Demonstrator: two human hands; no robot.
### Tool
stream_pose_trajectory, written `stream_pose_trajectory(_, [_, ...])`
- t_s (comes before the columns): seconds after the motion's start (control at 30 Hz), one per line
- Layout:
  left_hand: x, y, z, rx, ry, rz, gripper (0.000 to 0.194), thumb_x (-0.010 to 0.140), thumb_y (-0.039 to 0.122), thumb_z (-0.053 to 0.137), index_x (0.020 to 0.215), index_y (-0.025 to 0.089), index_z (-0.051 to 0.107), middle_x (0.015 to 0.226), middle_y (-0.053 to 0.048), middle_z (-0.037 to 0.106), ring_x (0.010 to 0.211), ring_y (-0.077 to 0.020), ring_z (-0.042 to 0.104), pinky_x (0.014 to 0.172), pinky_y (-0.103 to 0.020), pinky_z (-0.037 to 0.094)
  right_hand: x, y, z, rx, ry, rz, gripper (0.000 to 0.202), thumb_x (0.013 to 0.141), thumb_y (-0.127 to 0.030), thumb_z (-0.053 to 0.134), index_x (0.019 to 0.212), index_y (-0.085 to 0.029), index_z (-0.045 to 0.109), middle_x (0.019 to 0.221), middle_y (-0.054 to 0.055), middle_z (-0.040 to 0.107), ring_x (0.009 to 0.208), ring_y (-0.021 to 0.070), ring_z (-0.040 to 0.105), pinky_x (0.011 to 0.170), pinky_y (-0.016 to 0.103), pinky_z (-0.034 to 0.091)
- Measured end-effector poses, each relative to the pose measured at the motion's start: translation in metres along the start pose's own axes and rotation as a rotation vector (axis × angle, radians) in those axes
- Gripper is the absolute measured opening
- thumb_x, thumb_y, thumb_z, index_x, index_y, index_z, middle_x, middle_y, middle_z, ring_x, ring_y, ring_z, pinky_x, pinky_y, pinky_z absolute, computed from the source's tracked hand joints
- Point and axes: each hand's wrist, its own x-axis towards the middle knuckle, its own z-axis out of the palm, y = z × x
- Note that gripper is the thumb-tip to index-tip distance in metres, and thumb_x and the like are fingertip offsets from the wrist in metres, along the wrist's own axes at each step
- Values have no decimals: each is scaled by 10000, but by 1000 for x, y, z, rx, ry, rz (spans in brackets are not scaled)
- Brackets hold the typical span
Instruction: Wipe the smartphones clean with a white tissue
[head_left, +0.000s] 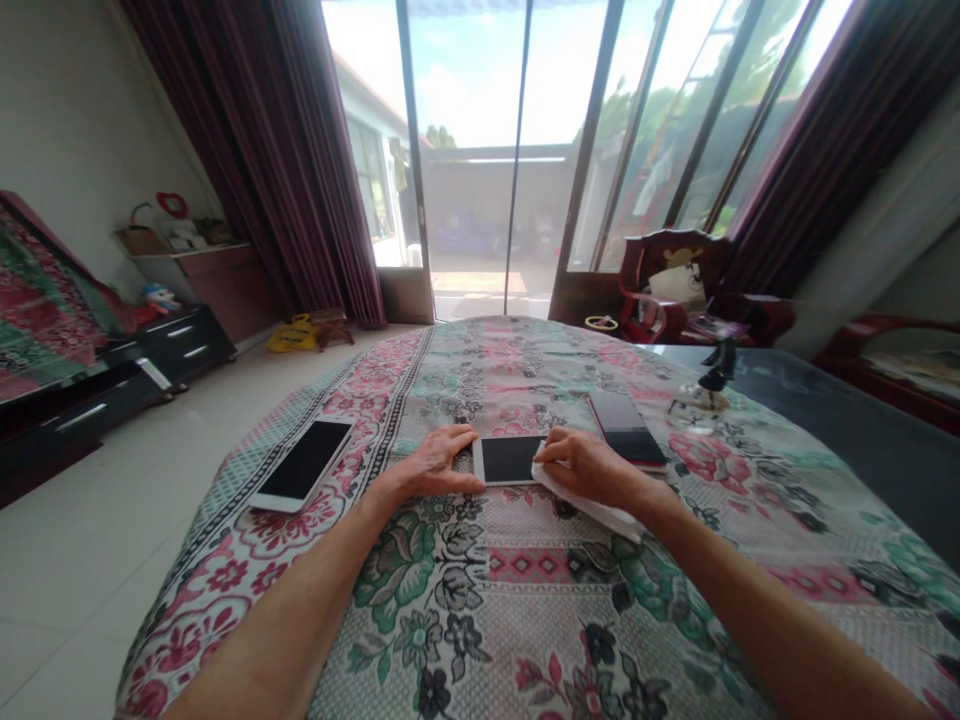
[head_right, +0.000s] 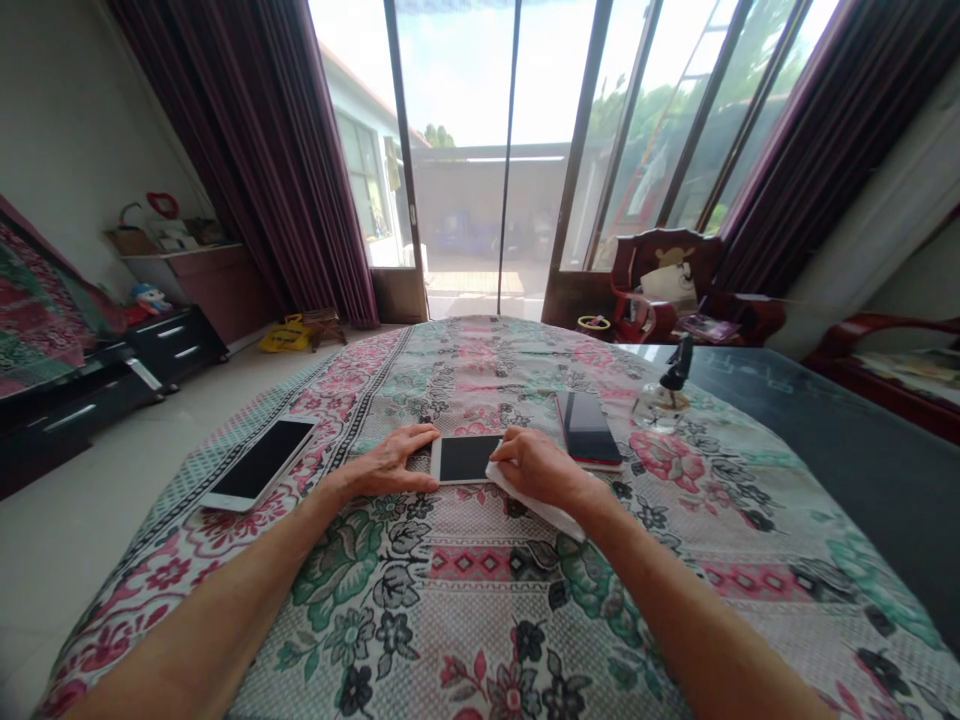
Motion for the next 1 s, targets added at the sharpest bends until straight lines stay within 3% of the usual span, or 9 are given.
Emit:
stream_pose_trajectory(0.13, [0, -3, -1, -2, -26, 21, 757, 705, 606, 628, 1323, 218, 427, 1410, -100, 406, 1298, -268, 366, 1090, -360, 305, -5, 18, -4, -37, 65, 60, 232, 822, -187, 512, 857, -248, 733, 847, 27, 658, 717, 129, 589, 687, 248, 442])
stream_pose_trajectory(0.33, [1, -9, -1, -27, -42, 33, 780, 689, 635, 623, 1333, 243, 424, 1430, -77, 387, 1316, -280, 340, 1099, -378, 290, 5, 6, 18, -130, 244, 122, 217, 881, -237, 469, 866, -178, 677, 868, 66, 633, 778, 158, 582, 726, 273, 438])
stream_pose_trajectory(0.5, [2, -8, -1, -16, -57, 26, 776, 690, 641, 617, 1330, 248, 424, 1432, -70, 384, 1316, -270, 340, 1093, -376, 286, 17, -9, 30, -132, 215, 57, 219, 911, -210, 437, 886, -188, 654, 901, 62, 635, 859, 161, 573, 784, 271, 432])
stream_pose_trajectory(0.73, [2, -8, 1, -11, -54, 20, 792, 698, 650, 606, 1340, 230, 413, 1449, -80, 363, 1340, -267, 306, 1112, -380, 255, 18, -35, 38, -37, 91, -212, 287, 916, -169, 394, 1085, -227, 618, 1134, 54, 614, 1032, 163, 539, 933, 317, 403])
stream_pose_trajectory(0.87, [2, -9, 1, -12, -50, 32, 807, 688, 661, 611, 1336, 219, 421, 1431, -86, 379, 1324, -267, 326, 1111, -372, 262, 14, -31, 33, 57, 68, -261, 297, 895, -156, 418, 1061, -237, 650, 1098, 33, 641, 1019, 150, 559, 922, 318, 430])
stream_pose_trajectory(1.0, [2, -9, 1, -21, -44, 31, 796, 683, 657, 620, 1329, 232, 429, 1426, -77, 384, 1315, -267, 332, 1108, -367, 271, 11, -16, 30, 39, 122, -192, 286, 897, -178, 428, 1056, -237, 658, 1108, 40, 644, 1035, 158, 566, 932, 345, 443])
